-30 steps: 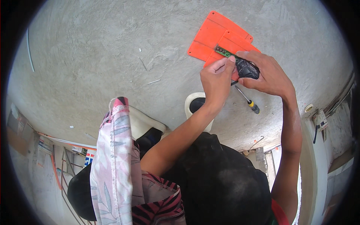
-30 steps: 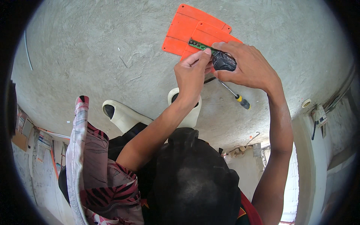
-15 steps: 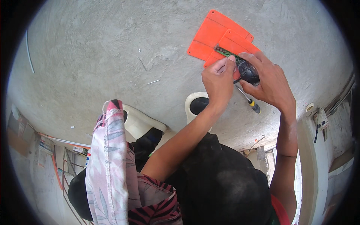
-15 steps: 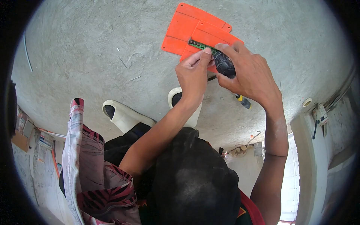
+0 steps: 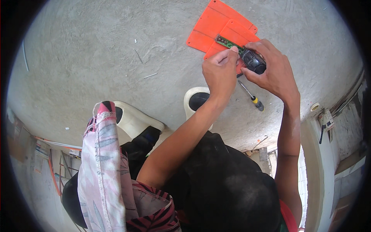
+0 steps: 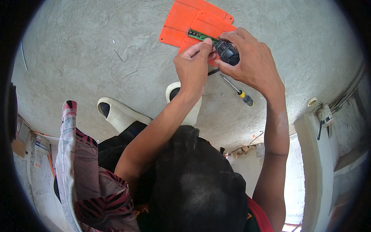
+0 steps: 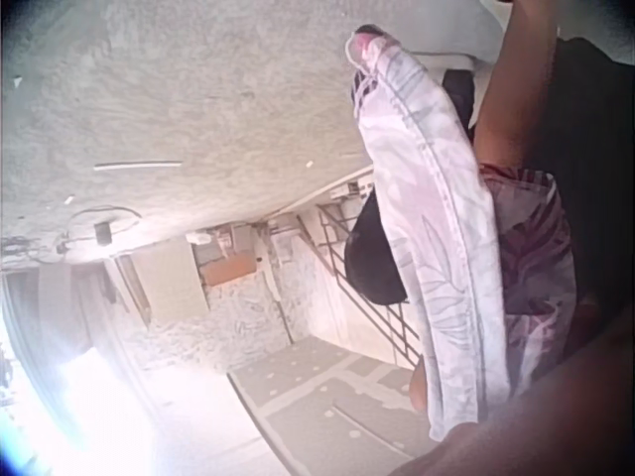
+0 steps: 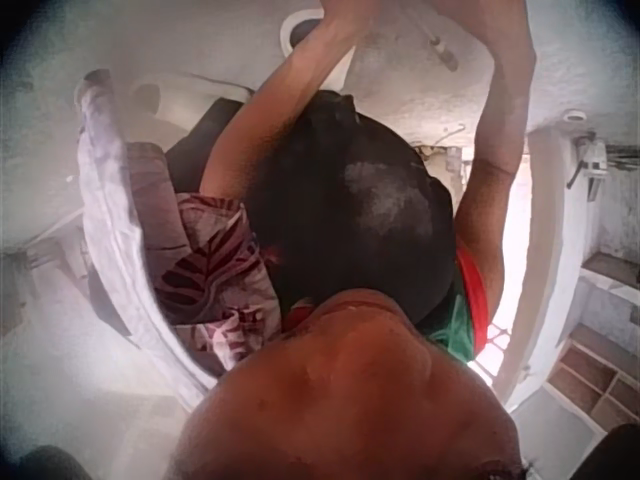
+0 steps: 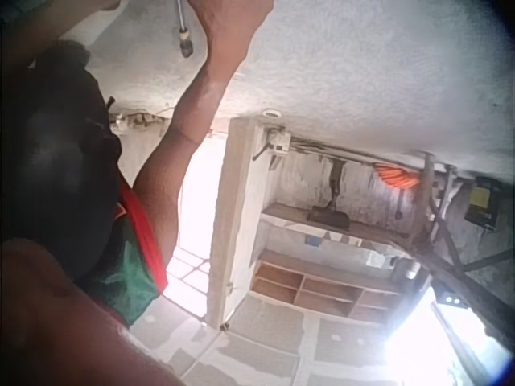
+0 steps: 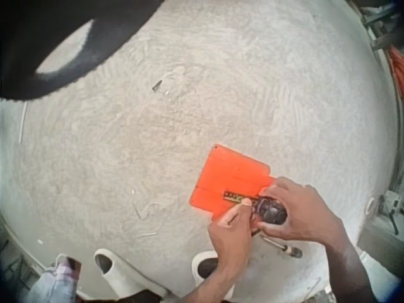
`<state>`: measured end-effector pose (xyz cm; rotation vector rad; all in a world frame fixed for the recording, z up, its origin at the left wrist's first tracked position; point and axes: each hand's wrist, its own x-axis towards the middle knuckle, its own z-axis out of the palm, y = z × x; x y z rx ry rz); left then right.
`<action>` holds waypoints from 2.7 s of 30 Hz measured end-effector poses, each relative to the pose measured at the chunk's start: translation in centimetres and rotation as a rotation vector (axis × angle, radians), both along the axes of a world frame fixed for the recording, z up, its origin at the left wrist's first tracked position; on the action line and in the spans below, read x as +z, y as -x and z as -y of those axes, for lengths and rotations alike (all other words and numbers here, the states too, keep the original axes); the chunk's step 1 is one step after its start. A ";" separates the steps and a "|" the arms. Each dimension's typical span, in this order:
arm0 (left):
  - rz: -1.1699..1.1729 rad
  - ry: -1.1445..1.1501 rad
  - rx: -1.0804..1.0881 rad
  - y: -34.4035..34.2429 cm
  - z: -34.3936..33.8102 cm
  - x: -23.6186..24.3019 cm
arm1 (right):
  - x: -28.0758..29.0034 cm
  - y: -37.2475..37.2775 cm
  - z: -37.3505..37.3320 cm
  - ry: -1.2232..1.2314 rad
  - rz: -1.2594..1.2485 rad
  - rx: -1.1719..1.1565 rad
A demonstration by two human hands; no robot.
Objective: The recorder uses a tape measure and a pencil to mark dimensions on red plastic tiles on a concrete floor.
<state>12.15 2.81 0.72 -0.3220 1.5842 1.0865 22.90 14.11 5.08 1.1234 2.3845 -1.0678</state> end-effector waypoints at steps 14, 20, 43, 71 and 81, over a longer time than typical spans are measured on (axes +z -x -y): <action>0.021 0.016 -0.021 0.3 -0.2 0.5 | -0.6 -0.1 0.4 0.060 0.003 -0.014; 0.029 0.037 -0.022 0.4 -0.5 0.8 | -0.6 0.0 0.2 0.092 0.012 -0.032; 0.015 0.065 -0.032 0.2 -0.4 0.3 | -1.1 2.0 1.0 0.457 -0.666 -0.787; -0.013 0.029 -0.035 0.3 -0.4 0.2 | -3.2 1.6 -0.6 0.293 -0.437 -0.490; 0.007 0.042 -0.022 0.5 -1.1 0.9 | -3.5 2.7 -1.4 0.396 -0.274 -0.486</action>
